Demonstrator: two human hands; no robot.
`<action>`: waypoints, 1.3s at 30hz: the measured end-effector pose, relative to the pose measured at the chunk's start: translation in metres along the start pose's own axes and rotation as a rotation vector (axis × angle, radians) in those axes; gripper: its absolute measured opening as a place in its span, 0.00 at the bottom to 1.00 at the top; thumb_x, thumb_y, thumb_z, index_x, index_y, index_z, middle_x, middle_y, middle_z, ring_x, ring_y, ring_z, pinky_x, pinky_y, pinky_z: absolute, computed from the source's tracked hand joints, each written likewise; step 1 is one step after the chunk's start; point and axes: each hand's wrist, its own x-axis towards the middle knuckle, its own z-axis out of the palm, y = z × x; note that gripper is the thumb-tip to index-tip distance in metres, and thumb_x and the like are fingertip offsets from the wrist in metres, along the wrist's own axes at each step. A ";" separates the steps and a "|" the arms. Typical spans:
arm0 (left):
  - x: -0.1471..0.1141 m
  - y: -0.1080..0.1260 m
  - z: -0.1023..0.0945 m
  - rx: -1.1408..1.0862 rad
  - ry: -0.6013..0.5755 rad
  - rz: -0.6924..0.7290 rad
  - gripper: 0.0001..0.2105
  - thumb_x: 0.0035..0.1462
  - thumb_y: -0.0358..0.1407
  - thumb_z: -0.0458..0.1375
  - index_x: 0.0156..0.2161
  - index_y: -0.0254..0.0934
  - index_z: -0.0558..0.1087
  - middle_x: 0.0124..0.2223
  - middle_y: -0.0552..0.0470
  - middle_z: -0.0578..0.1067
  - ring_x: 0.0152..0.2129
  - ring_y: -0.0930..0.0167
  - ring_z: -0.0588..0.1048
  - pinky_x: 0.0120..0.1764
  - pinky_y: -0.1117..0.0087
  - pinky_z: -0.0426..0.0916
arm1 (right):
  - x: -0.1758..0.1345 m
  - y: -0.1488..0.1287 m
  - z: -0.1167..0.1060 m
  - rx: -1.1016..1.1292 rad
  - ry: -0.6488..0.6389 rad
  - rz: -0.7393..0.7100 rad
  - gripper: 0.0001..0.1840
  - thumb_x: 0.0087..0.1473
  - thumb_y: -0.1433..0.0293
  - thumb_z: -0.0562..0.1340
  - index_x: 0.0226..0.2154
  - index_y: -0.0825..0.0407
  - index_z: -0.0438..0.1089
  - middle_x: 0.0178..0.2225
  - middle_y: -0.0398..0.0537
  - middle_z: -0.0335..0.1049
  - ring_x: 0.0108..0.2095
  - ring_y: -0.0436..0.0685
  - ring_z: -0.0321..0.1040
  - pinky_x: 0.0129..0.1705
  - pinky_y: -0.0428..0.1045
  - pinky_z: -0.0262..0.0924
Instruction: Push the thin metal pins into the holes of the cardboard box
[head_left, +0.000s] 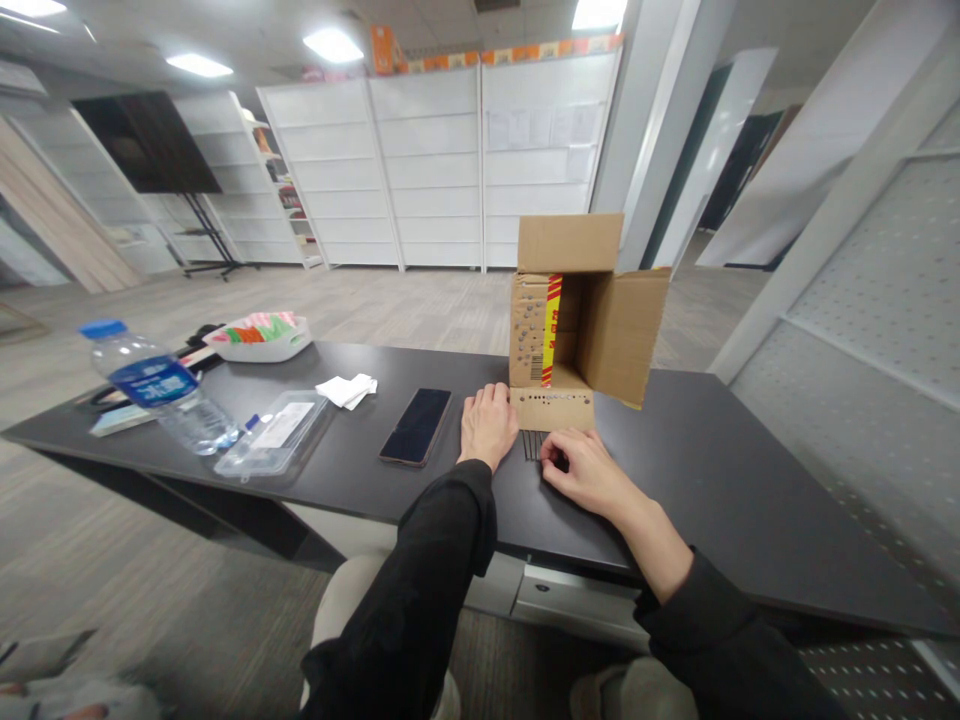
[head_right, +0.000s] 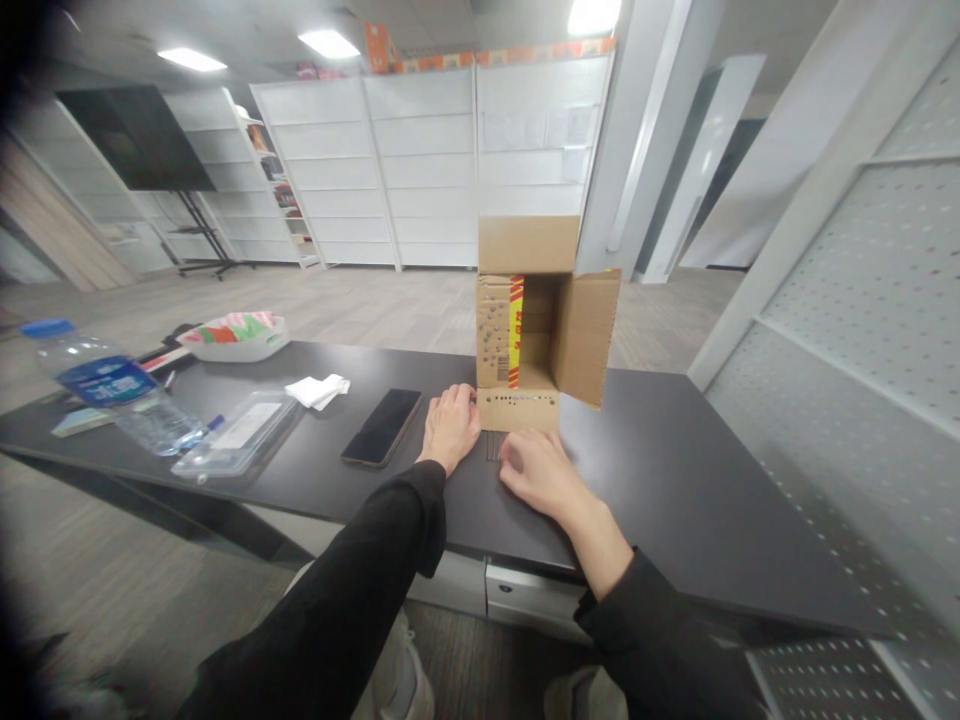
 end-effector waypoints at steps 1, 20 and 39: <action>0.000 0.000 0.000 -0.002 0.001 0.000 0.07 0.65 0.30 0.50 0.45 0.38 0.68 0.46 0.46 0.75 0.46 0.64 0.73 0.49 0.63 0.62 | 0.000 0.000 0.000 -0.011 0.004 0.002 0.02 0.51 0.73 0.58 0.30 0.50 0.67 0.33 0.45 0.72 0.37 0.56 0.67 0.44 0.52 0.49; 0.000 0.000 0.000 0.003 -0.014 -0.011 0.07 0.65 0.30 0.50 0.45 0.39 0.68 0.47 0.46 0.75 0.47 0.64 0.72 0.50 0.63 0.62 | -0.002 0.000 -0.003 -0.085 0.015 0.046 0.03 0.48 0.72 0.58 0.30 0.50 0.64 0.32 0.46 0.71 0.36 0.56 0.65 0.42 0.51 0.49; 0.000 0.000 0.001 -0.001 -0.006 -0.004 0.06 0.65 0.30 0.51 0.45 0.39 0.67 0.47 0.46 0.75 0.47 0.64 0.73 0.49 0.63 0.61 | 0.001 0.000 0.002 0.057 -0.008 -0.031 0.05 0.49 0.76 0.58 0.30 0.50 0.64 0.32 0.46 0.72 0.35 0.56 0.67 0.43 0.52 0.53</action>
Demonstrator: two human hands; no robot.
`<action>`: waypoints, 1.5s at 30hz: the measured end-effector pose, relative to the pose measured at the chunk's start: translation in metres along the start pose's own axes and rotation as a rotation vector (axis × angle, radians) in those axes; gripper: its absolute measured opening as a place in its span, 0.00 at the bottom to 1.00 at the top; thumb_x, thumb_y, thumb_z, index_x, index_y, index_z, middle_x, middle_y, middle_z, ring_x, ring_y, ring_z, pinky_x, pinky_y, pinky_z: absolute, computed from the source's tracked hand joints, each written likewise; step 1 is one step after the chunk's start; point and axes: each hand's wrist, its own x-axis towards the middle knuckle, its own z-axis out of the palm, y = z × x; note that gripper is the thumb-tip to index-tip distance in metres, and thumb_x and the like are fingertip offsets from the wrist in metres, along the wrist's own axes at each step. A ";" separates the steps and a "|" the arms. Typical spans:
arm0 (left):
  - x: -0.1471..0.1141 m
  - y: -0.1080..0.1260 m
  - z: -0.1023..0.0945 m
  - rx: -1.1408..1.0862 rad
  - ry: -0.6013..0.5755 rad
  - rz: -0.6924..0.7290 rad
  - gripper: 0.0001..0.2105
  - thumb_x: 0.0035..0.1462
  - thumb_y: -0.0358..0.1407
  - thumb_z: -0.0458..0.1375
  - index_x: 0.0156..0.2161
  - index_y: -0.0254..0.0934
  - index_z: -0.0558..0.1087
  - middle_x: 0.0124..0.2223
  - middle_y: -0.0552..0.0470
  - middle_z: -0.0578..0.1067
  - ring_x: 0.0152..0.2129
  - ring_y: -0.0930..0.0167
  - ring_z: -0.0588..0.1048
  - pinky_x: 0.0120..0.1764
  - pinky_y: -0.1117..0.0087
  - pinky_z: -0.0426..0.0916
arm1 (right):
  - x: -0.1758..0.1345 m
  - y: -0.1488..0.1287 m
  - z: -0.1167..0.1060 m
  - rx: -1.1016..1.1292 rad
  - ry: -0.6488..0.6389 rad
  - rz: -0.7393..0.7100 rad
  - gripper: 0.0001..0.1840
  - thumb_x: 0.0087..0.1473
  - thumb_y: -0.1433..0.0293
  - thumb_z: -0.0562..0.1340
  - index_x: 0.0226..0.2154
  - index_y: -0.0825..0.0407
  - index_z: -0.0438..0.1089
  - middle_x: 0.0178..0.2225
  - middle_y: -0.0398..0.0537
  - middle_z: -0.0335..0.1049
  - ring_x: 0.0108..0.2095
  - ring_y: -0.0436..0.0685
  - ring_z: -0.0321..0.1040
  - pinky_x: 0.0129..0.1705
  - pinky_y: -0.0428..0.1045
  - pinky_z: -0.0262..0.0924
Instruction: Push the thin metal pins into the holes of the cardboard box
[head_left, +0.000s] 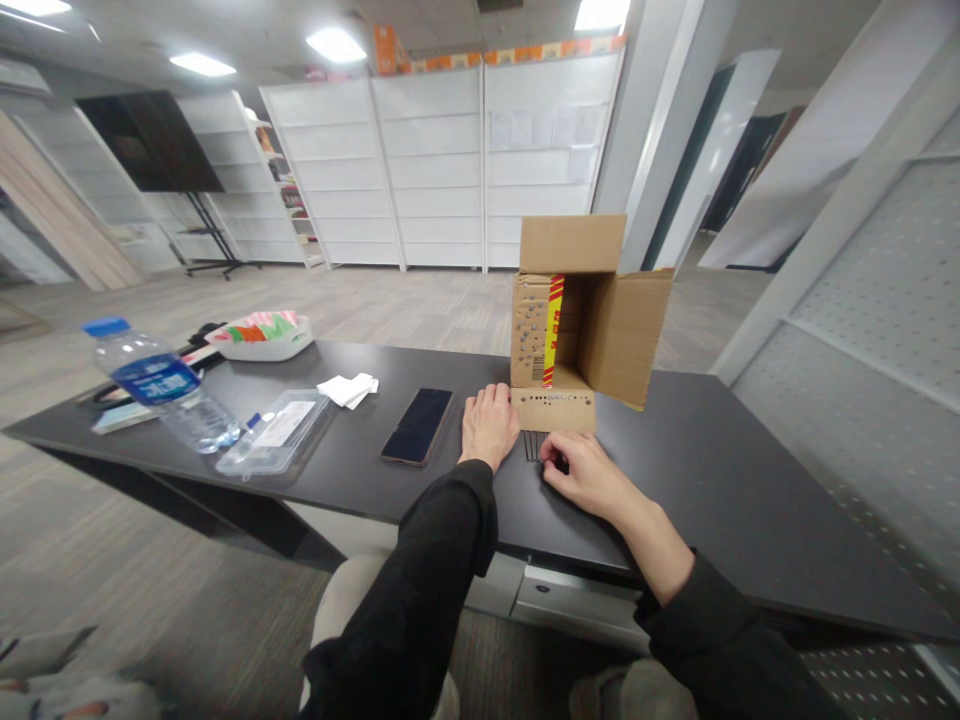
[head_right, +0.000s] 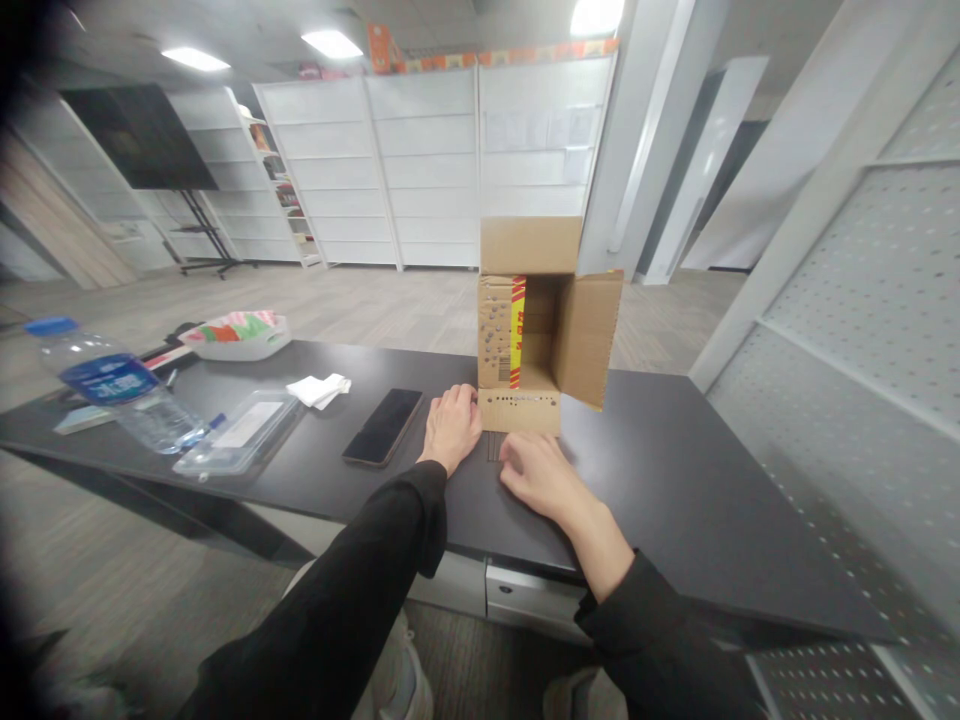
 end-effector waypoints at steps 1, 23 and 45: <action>0.000 0.000 0.000 -0.002 0.002 0.002 0.06 0.65 0.30 0.51 0.45 0.39 0.67 0.47 0.46 0.75 0.47 0.64 0.73 0.49 0.63 0.61 | 0.000 0.000 0.000 0.003 0.002 -0.002 0.05 0.49 0.76 0.58 0.30 0.50 0.64 0.32 0.46 0.72 0.35 0.55 0.67 0.42 0.51 0.53; 0.000 0.000 0.000 0.009 0.015 0.014 0.07 0.65 0.30 0.51 0.45 0.38 0.68 0.46 0.47 0.75 0.46 0.64 0.73 0.48 0.63 0.61 | -0.001 0.000 0.000 -0.035 -0.005 0.011 0.03 0.50 0.74 0.58 0.30 0.50 0.65 0.35 0.46 0.71 0.39 0.57 0.66 0.44 0.52 0.51; 0.001 0.000 0.000 -0.006 -0.008 -0.001 0.07 0.65 0.30 0.50 0.46 0.39 0.67 0.47 0.45 0.75 0.47 0.64 0.72 0.50 0.63 0.61 | 0.000 0.001 0.002 -0.003 0.004 -0.005 0.05 0.50 0.75 0.57 0.32 0.50 0.63 0.34 0.46 0.71 0.37 0.56 0.65 0.43 0.52 0.52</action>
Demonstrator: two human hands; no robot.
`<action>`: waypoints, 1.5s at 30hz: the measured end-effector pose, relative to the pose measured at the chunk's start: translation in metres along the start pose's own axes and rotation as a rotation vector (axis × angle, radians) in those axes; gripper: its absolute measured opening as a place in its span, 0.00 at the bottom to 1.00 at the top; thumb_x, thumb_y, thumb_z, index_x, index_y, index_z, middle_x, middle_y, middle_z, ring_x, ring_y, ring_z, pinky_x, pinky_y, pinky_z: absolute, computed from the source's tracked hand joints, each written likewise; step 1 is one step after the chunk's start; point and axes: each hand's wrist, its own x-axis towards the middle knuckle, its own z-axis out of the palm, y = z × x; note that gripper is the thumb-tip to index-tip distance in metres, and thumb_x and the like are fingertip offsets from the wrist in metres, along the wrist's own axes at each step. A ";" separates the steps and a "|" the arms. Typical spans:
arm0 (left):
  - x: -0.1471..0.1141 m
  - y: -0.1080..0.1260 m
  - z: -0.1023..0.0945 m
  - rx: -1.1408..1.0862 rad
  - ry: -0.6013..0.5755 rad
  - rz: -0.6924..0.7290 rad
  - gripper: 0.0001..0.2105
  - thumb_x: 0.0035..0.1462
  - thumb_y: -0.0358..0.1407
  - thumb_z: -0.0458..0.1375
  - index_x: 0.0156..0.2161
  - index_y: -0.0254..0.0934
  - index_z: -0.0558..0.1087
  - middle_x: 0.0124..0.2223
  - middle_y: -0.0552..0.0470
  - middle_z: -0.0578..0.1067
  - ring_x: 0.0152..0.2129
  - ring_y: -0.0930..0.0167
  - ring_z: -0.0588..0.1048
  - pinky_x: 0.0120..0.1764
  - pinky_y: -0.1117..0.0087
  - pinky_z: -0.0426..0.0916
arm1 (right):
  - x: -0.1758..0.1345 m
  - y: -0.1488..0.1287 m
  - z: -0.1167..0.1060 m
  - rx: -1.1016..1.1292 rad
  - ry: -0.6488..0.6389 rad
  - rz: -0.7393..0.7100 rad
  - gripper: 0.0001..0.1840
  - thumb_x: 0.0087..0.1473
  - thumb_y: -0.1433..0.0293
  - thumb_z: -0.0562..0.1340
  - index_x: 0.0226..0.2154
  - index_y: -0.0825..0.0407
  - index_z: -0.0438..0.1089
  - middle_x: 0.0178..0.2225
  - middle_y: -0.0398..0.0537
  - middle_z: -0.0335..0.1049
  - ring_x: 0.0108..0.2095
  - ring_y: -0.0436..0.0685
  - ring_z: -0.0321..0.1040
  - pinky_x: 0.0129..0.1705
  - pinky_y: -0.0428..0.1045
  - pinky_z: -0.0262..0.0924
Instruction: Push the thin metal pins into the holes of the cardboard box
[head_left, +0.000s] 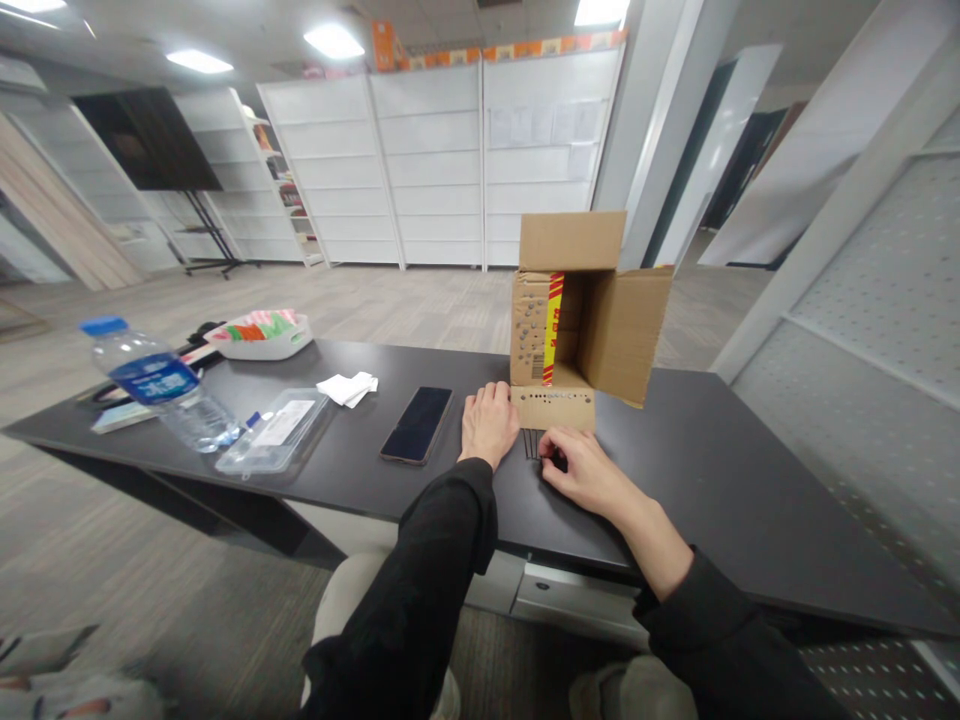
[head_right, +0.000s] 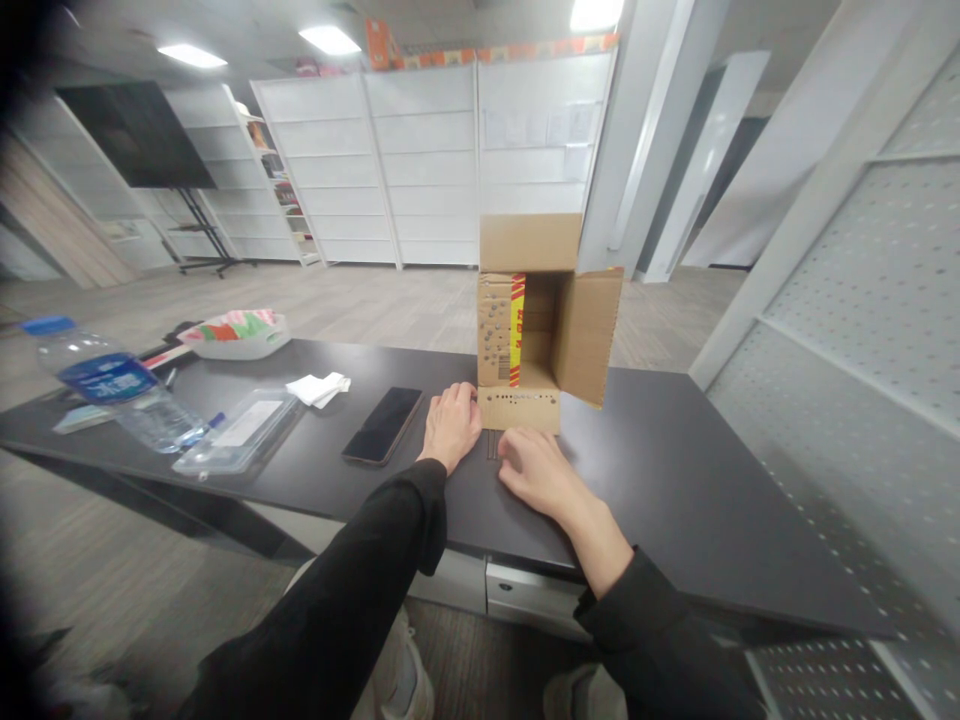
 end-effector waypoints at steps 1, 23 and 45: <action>0.000 0.000 0.000 -0.002 0.000 0.000 0.07 0.65 0.30 0.50 0.46 0.39 0.67 0.47 0.45 0.75 0.47 0.64 0.72 0.50 0.63 0.61 | 0.000 0.000 0.000 0.000 -0.002 -0.001 0.05 0.50 0.75 0.57 0.32 0.50 0.63 0.34 0.46 0.71 0.37 0.56 0.65 0.43 0.52 0.52; -0.001 0.000 -0.001 0.021 0.016 0.017 0.07 0.65 0.30 0.50 0.45 0.38 0.68 0.46 0.46 0.75 0.46 0.63 0.73 0.48 0.62 0.62 | 0.009 0.013 -0.008 -0.076 0.280 0.097 0.05 0.53 0.71 0.56 0.34 0.50 0.66 0.39 0.50 0.74 0.42 0.61 0.68 0.44 0.54 0.53; 0.001 0.000 -0.002 0.022 0.011 0.004 0.07 0.65 0.29 0.51 0.45 0.38 0.68 0.46 0.47 0.75 0.46 0.63 0.73 0.48 0.63 0.62 | 0.049 0.038 -0.009 -0.238 0.510 0.108 0.10 0.56 0.71 0.56 0.39 0.50 0.71 0.45 0.56 0.69 0.45 0.66 0.61 0.47 0.58 0.55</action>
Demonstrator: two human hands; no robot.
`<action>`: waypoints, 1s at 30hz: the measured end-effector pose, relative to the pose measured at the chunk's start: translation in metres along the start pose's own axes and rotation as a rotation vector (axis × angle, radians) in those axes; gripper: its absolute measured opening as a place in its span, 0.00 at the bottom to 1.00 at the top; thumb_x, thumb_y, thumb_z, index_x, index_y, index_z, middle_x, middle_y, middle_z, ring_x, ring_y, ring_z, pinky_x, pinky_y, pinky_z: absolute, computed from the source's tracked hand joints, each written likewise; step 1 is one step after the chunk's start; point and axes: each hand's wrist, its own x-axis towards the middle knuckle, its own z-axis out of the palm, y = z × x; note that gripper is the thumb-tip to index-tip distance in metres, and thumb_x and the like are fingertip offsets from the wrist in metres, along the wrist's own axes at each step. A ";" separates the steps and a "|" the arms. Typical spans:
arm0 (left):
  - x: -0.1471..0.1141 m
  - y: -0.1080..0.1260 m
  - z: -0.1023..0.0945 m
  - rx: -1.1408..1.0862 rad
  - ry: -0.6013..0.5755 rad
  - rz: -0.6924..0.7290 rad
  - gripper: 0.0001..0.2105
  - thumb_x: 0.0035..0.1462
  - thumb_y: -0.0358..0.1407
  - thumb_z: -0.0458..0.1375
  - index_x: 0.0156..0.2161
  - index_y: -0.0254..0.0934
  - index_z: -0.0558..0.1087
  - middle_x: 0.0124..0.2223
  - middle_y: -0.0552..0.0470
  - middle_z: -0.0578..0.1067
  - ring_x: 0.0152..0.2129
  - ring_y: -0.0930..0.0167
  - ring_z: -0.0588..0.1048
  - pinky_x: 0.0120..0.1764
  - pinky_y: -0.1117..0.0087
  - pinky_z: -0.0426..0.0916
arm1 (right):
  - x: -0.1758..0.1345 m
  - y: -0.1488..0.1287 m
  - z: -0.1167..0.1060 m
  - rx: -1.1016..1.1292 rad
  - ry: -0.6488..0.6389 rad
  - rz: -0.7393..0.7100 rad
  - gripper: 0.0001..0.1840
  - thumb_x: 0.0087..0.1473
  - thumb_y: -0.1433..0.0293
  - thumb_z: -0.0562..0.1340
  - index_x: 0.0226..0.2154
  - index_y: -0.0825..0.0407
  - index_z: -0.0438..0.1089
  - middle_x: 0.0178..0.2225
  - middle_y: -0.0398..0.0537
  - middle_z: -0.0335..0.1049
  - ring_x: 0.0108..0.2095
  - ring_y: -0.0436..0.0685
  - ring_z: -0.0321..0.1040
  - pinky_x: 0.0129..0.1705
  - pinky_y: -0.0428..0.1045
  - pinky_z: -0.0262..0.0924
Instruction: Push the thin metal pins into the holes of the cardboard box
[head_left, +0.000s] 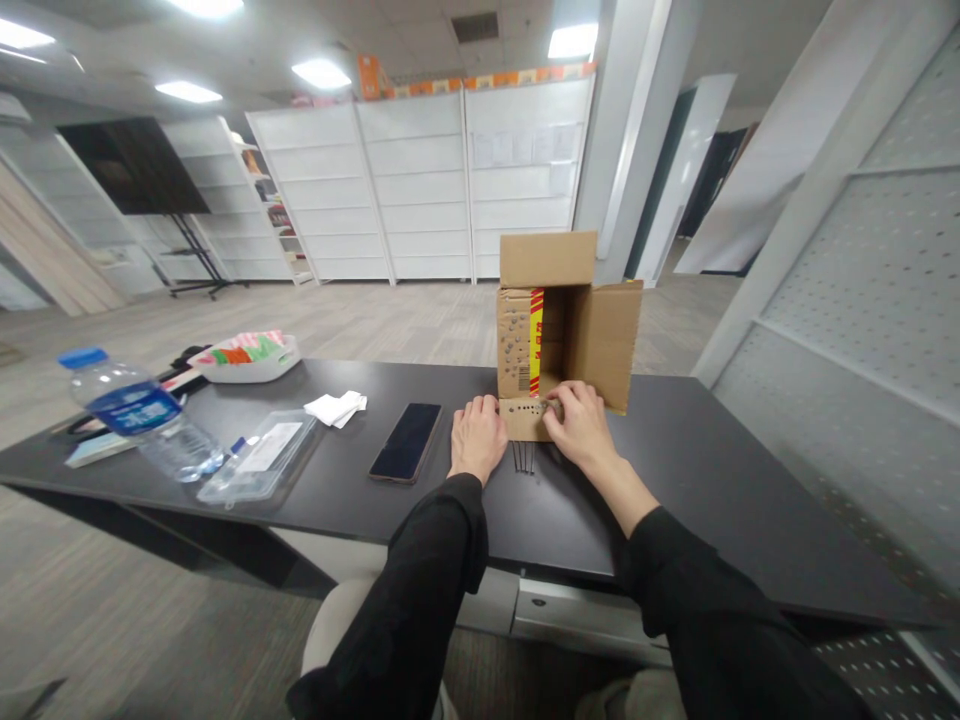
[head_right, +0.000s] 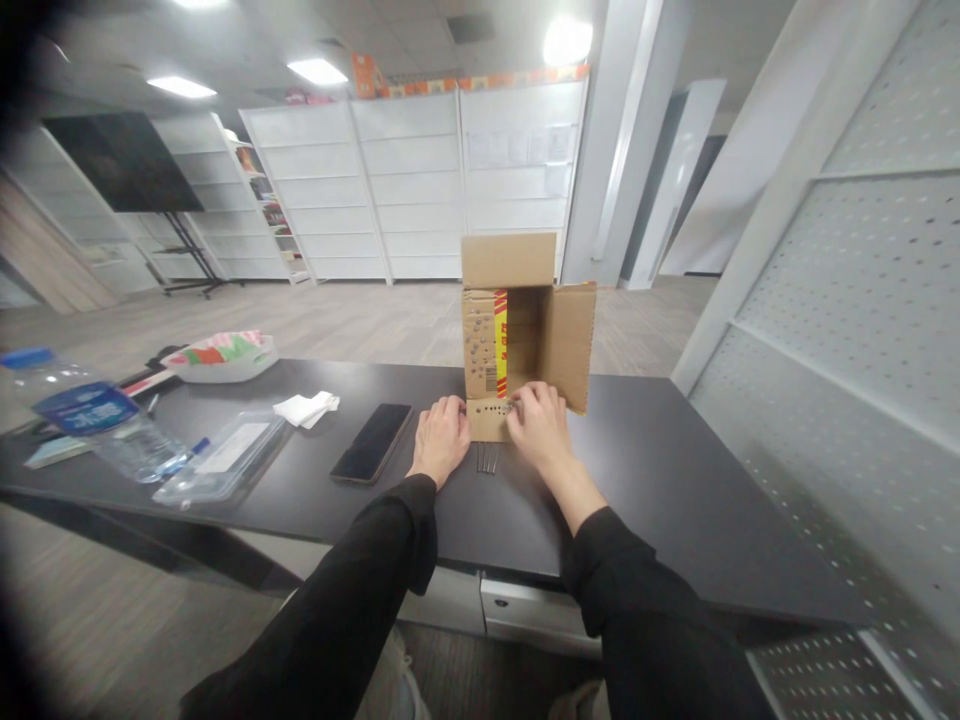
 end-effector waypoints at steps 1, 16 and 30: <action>0.000 0.000 0.000 0.001 0.003 0.003 0.07 0.65 0.29 0.51 0.45 0.38 0.68 0.46 0.47 0.75 0.46 0.63 0.73 0.48 0.63 0.62 | 0.000 -0.001 0.002 -0.007 -0.004 -0.002 0.10 0.56 0.71 0.56 0.39 0.51 0.71 0.45 0.56 0.69 0.46 0.66 0.61 0.47 0.58 0.55; 0.001 0.000 0.000 0.004 -0.004 -0.004 0.07 0.64 0.29 0.50 0.45 0.39 0.68 0.46 0.46 0.75 0.47 0.63 0.73 0.49 0.63 0.62 | -0.007 -0.010 0.017 -0.011 -0.007 -0.051 0.10 0.55 0.72 0.57 0.40 0.50 0.71 0.48 0.57 0.68 0.50 0.66 0.60 0.52 0.59 0.55; 0.001 0.000 0.001 0.011 0.010 0.009 0.07 0.64 0.29 0.50 0.45 0.38 0.68 0.45 0.47 0.75 0.46 0.63 0.73 0.48 0.63 0.62 | -0.006 -0.012 0.018 -0.023 -0.042 -0.005 0.08 0.56 0.72 0.57 0.40 0.50 0.68 0.47 0.56 0.69 0.50 0.65 0.60 0.52 0.58 0.52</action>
